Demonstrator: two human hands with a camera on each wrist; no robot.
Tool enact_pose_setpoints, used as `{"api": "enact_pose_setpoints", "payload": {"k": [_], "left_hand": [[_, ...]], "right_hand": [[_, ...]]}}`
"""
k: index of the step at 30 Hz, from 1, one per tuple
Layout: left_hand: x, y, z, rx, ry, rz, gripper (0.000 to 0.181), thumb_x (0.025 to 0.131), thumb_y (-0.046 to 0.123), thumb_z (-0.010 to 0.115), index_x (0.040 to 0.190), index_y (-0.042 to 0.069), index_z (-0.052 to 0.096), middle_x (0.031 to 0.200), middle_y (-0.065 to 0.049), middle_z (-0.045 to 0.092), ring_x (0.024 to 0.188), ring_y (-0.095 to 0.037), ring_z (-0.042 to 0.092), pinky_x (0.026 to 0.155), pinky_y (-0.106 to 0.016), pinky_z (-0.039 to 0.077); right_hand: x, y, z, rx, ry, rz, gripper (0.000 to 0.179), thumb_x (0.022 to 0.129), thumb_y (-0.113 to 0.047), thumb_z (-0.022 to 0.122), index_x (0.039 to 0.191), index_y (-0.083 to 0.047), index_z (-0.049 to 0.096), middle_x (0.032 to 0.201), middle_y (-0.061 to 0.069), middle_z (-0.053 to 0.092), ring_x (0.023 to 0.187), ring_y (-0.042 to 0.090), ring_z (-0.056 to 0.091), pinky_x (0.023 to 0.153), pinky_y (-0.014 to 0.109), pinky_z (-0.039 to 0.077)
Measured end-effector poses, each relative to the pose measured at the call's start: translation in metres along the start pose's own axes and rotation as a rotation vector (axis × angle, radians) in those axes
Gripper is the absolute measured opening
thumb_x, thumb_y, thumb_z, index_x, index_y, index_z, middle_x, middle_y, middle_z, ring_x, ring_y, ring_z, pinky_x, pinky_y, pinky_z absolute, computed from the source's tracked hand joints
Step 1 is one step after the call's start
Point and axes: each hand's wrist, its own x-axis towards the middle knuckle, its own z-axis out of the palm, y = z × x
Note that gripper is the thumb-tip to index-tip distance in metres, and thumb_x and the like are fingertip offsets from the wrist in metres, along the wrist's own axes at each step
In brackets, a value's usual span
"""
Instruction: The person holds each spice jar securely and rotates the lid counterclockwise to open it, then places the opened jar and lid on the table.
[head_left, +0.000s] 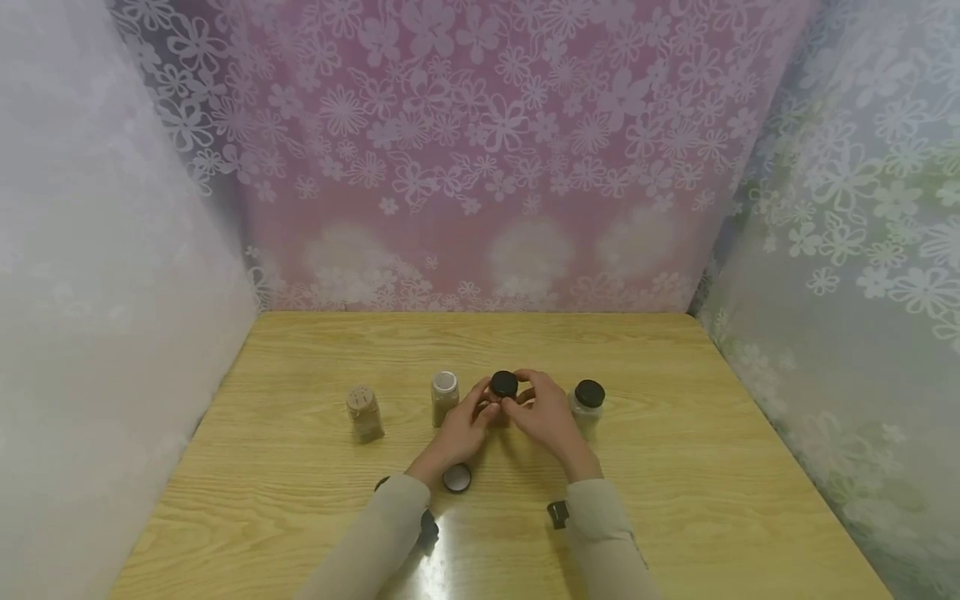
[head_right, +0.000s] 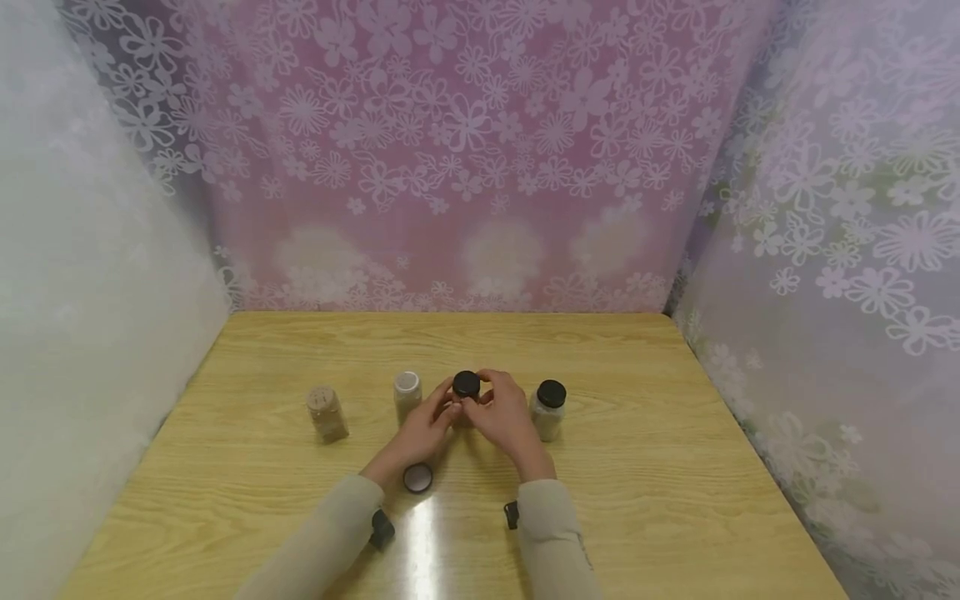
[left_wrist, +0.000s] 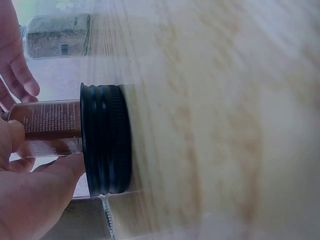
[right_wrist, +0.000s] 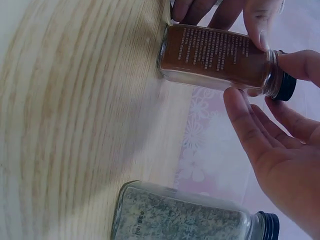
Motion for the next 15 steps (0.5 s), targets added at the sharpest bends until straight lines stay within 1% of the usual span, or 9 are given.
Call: {"api": "enact_pose_setpoints", "payload": {"k": [1, 4, 9, 15], "left_hand": [[0.0, 0.0, 0.0, -0.002, -0.003, -0.004, 0.063, 0.113, 0.036, 0.048, 0.168, 0.011, 0.028, 0.155, -0.022, 0.055, 0.144, -0.042, 0.053, 0.116, -0.059, 0.046], [0.0, -0.001, 0.0, -0.002, -0.01, -0.011, 0.061, 0.114, 0.031, 0.048, 0.168, 0.011, 0.027, 0.157, -0.023, 0.053, 0.144, -0.043, 0.053, 0.116, -0.059, 0.046], [0.001, -0.002, 0.0, 0.011, -0.011, -0.003, 0.059, 0.114, 0.021, 0.047, 0.168, 0.011, 0.027, 0.158, -0.023, 0.051, 0.144, -0.042, 0.053, 0.117, -0.058, 0.045], [0.001, -0.003, 0.0, 0.006, -0.018, -0.002, 0.059, 0.114, 0.02, 0.046, 0.168, 0.01, 0.025, 0.161, -0.023, 0.048, 0.146, -0.042, 0.051, 0.119, -0.057, 0.043]], "right_hand": [[0.0, 0.0, 0.0, -0.006, 0.001, -0.002, 0.056, 0.098, -0.023, 0.074, 0.148, -0.004, 0.055, 0.146, 0.019, 0.058, 0.111, 0.031, 0.07, 0.085, 0.043, 0.062], [0.001, -0.001, 0.001, -0.031, -0.009, 0.006, 0.058, 0.098, -0.03, 0.075, 0.148, -0.007, 0.056, 0.148, 0.016, 0.058, 0.109, 0.029, 0.068, 0.082, 0.041, 0.06], [0.005, -0.002, 0.005, -0.061, -0.008, -0.007, 0.064, 0.097, -0.042, 0.078, 0.148, -0.009, 0.057, 0.145, 0.014, 0.061, 0.101, 0.024, 0.064, 0.077, 0.035, 0.054], [0.011, -0.005, 0.007, -0.11, 0.022, -0.054, 0.056, 0.097, -0.042, 0.078, 0.14, -0.01, 0.063, 0.138, 0.015, 0.063, 0.089, 0.021, 0.06, 0.075, 0.034, 0.051]]}}
